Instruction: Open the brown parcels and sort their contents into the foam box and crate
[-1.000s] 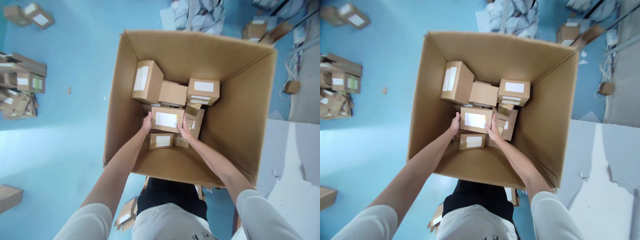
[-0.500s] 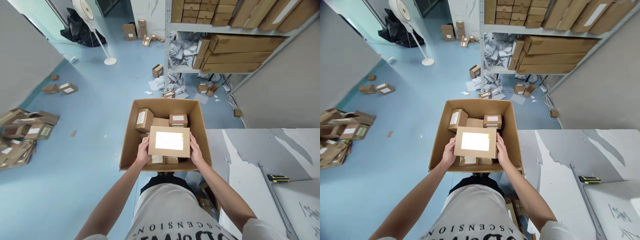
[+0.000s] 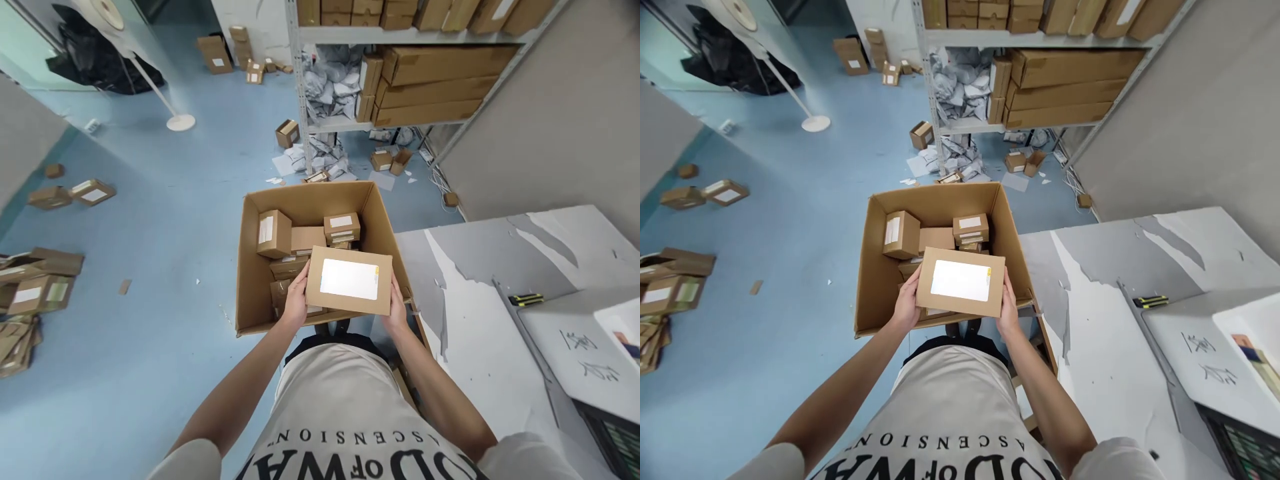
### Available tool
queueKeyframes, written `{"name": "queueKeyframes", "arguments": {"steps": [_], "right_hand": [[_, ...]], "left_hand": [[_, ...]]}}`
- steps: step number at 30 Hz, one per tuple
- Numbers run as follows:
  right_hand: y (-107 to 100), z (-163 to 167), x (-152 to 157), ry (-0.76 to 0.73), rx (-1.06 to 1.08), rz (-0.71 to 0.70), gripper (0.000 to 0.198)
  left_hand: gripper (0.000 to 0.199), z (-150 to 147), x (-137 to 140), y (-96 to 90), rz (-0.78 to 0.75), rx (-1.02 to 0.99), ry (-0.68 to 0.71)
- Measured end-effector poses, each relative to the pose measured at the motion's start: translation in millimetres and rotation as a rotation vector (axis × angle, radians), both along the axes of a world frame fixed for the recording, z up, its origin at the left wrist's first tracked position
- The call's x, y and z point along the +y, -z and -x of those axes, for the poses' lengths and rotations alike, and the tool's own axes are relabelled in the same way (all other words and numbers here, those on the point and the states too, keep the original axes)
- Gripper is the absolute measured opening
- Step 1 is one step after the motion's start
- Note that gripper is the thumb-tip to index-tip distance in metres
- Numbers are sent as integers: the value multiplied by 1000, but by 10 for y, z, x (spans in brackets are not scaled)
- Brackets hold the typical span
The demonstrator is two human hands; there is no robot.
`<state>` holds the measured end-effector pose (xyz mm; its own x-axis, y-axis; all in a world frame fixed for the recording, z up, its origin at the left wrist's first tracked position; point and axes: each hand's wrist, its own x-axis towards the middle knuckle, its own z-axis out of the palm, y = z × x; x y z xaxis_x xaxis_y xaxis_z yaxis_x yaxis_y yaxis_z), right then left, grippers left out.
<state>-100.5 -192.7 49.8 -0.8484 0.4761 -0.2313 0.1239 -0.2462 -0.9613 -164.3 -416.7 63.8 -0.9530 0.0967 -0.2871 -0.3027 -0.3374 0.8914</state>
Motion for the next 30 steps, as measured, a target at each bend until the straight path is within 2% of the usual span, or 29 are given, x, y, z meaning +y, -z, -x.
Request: {"name": "queueKeyframes", "arguments": {"steps": [4,7,11,16,20,25,30], "right_hand": [[-8,-124,122,77,4,-32,58],[21,-329,258,149,-7,-64,55],[101,-714,454,316,-45,-108,55],[170,-1215,728,504,-50,-54,56],[184,-1666,1027,633,-5,-46,57],[257,-2329,1455,814,46,7,57],[474,-2910,1862,919,75,75,62]], "left_hand": [[49,67,162,91,48,0,108],[48,109,382,197,82,-5,214],[47,81,771,250,103,-12,371],[49,-68,1350,205,122,37,567],[50,-276,1943,176,129,39,697],[50,-720,2749,153,137,2,882],[48,-1157,3408,329,132,-22,1037]]}}
